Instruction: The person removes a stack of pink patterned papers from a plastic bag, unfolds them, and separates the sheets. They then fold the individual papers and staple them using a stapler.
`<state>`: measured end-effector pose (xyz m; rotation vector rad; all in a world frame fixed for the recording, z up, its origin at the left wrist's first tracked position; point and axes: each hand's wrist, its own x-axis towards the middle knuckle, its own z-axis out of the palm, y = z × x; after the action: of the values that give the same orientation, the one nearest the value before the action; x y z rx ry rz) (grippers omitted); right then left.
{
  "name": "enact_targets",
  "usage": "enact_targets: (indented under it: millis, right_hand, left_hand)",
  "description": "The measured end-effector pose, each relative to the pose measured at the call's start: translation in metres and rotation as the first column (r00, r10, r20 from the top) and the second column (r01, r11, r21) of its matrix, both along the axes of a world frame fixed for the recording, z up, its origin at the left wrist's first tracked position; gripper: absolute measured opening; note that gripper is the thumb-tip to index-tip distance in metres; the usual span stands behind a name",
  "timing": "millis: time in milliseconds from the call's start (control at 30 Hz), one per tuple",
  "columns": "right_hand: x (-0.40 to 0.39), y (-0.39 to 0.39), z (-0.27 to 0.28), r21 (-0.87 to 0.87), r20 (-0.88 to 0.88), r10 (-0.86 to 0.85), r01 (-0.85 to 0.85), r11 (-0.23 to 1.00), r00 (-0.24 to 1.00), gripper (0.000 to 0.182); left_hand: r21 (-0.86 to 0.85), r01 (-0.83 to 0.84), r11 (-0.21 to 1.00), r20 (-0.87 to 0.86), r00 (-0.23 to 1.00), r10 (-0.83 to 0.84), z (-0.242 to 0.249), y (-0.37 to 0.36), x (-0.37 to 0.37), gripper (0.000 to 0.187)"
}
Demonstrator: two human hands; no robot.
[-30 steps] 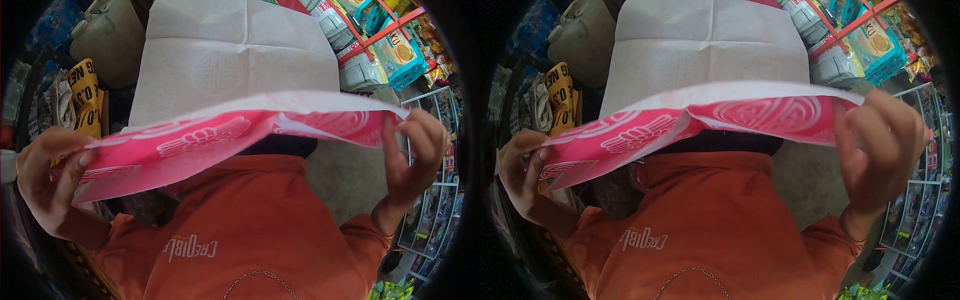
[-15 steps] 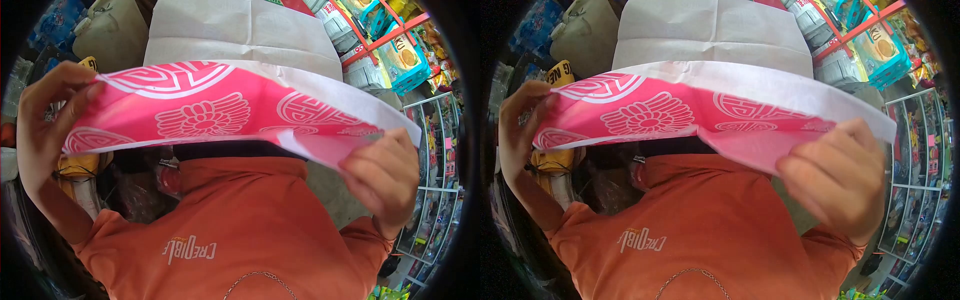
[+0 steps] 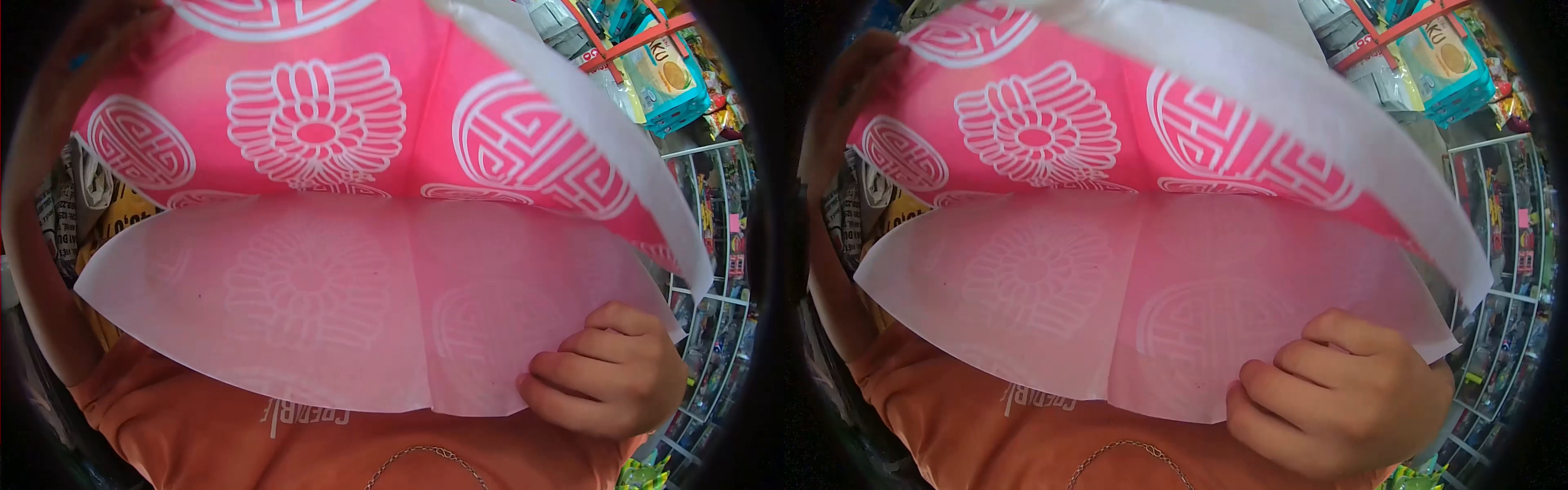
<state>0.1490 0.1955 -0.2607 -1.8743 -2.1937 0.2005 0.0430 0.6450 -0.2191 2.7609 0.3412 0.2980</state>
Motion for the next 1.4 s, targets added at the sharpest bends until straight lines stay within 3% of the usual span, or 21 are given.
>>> enact_targets:
  millis: [67,267,367,467,533,567,667,800,867,967,1067,1167,1267,1300,1333,1400]
  right_hand:
    - [0.003,0.001,0.0,-0.043,-0.031,0.021,-0.022,0.999,0.999,0.022]
    - [0.009,0.002,-0.002,-0.089,-0.106,0.01,-0.02,0.996,0.994,0.022]
    - [0.017,0.001,0.001,-0.085,-0.126,-0.009,-0.002,0.996,0.992,0.02]
    - [0.026,0.006,0.0,-0.114,-0.158,-0.067,0.05,0.992,0.985,0.022]
    - [0.029,0.014,0.006,-0.151,-0.202,-0.17,0.141,0.978,0.965,0.027]
    - [0.037,0.017,0.011,-0.164,-0.189,-0.197,0.167,0.972,0.962,0.03]
    - [0.069,0.028,0.024,-0.172,-0.112,-0.286,0.265,0.949,0.952,0.037]
    - [0.125,0.053,0.023,-0.137,-0.046,-0.475,0.466,0.874,0.879,0.032]
    - [0.11,0.067,0.023,-0.116,0.038,-0.518,0.518,0.847,0.855,0.026]
    - [0.15,0.088,0.002,-0.016,0.176,-0.533,0.544,0.839,0.827,0.024]
    - [0.19,0.109,-0.03,0.141,0.189,-0.486,0.466,0.873,0.853,0.026]
    - [0.222,0.133,-0.061,0.188,0.228,-0.394,0.357,0.915,0.89,0.029]
    - [0.242,0.152,-0.091,0.012,0.061,-0.445,0.446,0.895,0.893,0.032]
    - [0.251,0.155,-0.108,0.124,0.056,-0.407,0.398,0.909,0.912,0.032]
    - [0.254,0.157,-0.122,0.084,-0.066,-0.456,0.46,0.884,0.888,0.032]
    - [0.258,0.161,-0.14,-0.009,-0.293,-0.543,0.566,0.825,0.787,0.033]
  left_hand:
    - [0.029,0.069,0.997,0.066,0.995,-0.071,-0.001,0.019,0.016,0.023]
    - [0.229,0.12,0.966,-0.087,0.991,-0.102,0.003,-0.026,0.083,0.021]
    - [0.339,0.204,0.919,0.026,0.974,-0.225,-0.024,-0.031,0.099,0.015]
    - [0.241,0.228,0.943,-0.043,0.974,-0.224,-0.031,-0.025,0.118,0.018]
    - [0.123,0.123,0.985,-0.064,0.991,-0.116,-0.042,-0.022,0.127,0.021]
    - [0.112,0.206,0.972,-0.115,0.974,-0.193,-0.042,-0.019,0.128,0.028]
    - [0.136,0.36,0.923,-0.148,0.929,-0.34,-0.091,0.064,0.144,0.025]
    - [-0.007,0.369,0.929,-0.171,0.915,-0.365,-0.103,0.061,0.155,0.024]
    - [0.107,0.418,0.902,-0.029,0.908,-0.417,-0.112,0.068,0.112,0.028]
    - [0.22,0.391,0.894,0.103,0.902,-0.42,-0.126,0.063,0.106,0.038]
    - [0.302,0.311,0.901,0.156,0.916,-0.369,-0.144,0.062,0.107,0.038]
    - [0.236,0.342,0.91,0.092,0.924,-0.371,-0.153,0.055,0.11,0.036]
    - [0.134,0.367,0.921,0.07,0.923,-0.378,-0.165,0.055,0.118,0.036]
    - [0.059,0.36,0.931,0.081,0.928,-0.364,-0.17,0.056,0.119,0.036]
    - [-0.021,0.35,0.937,0.084,0.934,-0.347,-0.176,0.056,0.122,0.035]
    - [0.003,0.353,0.936,0.062,0.934,-0.353,-0.182,0.057,0.128,0.034]
